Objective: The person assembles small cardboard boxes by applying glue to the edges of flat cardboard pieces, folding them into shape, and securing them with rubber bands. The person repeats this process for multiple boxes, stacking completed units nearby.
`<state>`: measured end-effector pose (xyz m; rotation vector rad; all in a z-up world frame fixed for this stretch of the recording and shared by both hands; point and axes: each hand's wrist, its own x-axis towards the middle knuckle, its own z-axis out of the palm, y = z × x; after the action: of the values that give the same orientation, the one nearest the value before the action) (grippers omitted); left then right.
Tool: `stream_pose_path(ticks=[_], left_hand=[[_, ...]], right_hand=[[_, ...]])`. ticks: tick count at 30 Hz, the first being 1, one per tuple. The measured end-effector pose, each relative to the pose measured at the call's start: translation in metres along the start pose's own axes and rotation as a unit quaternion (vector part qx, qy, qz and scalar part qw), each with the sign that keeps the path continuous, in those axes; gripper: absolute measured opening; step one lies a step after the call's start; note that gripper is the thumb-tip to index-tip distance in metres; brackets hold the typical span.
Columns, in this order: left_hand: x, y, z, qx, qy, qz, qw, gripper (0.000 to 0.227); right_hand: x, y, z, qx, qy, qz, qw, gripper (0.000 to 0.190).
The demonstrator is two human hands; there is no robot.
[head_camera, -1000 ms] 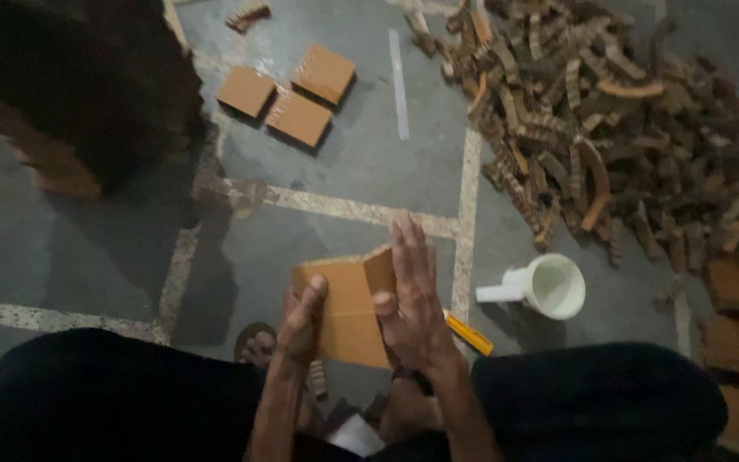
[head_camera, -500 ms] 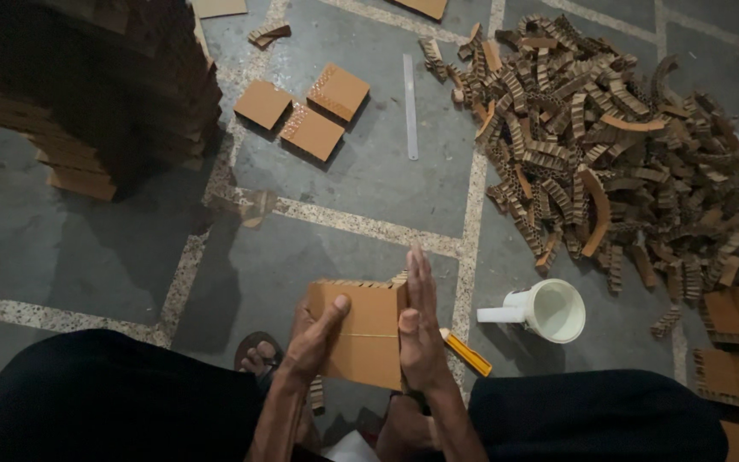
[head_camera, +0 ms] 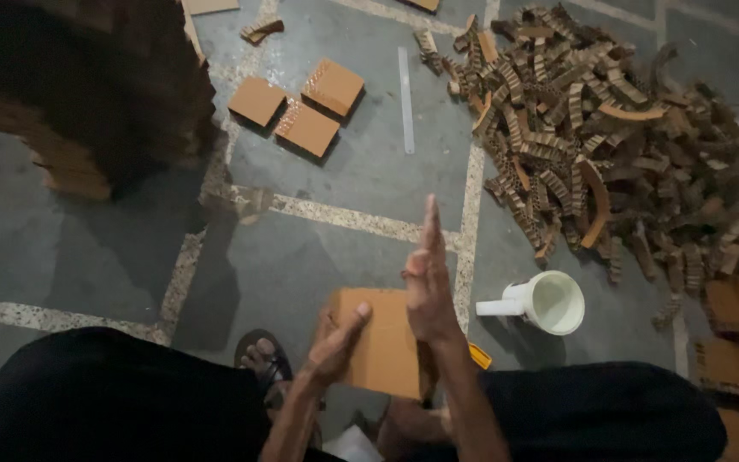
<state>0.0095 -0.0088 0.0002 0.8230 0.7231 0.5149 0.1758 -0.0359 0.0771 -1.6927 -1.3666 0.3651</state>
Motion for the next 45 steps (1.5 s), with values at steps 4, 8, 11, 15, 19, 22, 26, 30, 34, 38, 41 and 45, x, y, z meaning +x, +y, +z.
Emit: stream_pose_path(ticks=[4,8,11,15,19,22,26,30,34,38,41,45], left_hand=[[0.005,0.008,-0.011,-0.026,0.020,0.049,0.998,0.040],[0.011,0.011,-0.017,-0.044,0.041,0.033,0.998,0.041],[0.010,0.004,-0.008,-0.018,0.028,0.018,0.999,0.040],[0.012,0.001,-0.003,-0.051,0.017,-0.008,0.999,0.041],[0.012,0.011,-0.016,-0.041,0.049,0.071,0.995,0.042],[0.016,0.011,-0.014,-0.041,0.056,0.044,0.997,0.042],[0.016,0.002,0.001,-0.013,0.044,0.013,0.999,0.039],[0.012,0.001,-0.008,-0.029,0.007,0.020,0.999,0.040],[0.009,0.004,-0.020,-0.011,0.101,0.068,0.992,0.044],[0.019,0.012,-0.024,-0.044,0.108,0.108,0.987,0.042],[0.020,0.007,-0.023,-0.073,0.114,0.135,0.982,0.041],[0.017,0.003,-0.031,-0.061,0.112,0.111,0.986,0.038]], right_hand=[[-0.007,-0.016,0.007,0.046,-0.002,-0.060,0.997,0.070],[-0.022,-0.031,0.012,-0.022,-0.016,-0.089,0.996,0.068],[-0.010,-0.026,0.009,0.046,-0.004,-0.101,0.994,0.069],[-0.001,-0.015,0.009,0.130,0.009,-0.114,0.985,0.076],[-0.035,-0.027,0.017,0.166,-0.018,-0.075,0.983,0.087],[-0.041,-0.030,0.013,0.194,-0.006,-0.076,0.978,0.091],[0.001,-0.016,0.000,0.207,0.022,-0.092,0.974,0.089],[0.004,-0.014,0.010,0.244,0.032,-0.108,0.963,0.091],[-0.033,-0.026,0.020,0.267,-0.011,-0.091,0.959,0.086],[-0.056,-0.034,0.011,0.287,-0.035,-0.058,0.956,0.092],[-0.062,-0.020,0.006,0.227,-0.042,-0.033,0.972,0.091],[-0.050,0.023,0.010,0.183,-0.040,0.048,0.981,0.092]])
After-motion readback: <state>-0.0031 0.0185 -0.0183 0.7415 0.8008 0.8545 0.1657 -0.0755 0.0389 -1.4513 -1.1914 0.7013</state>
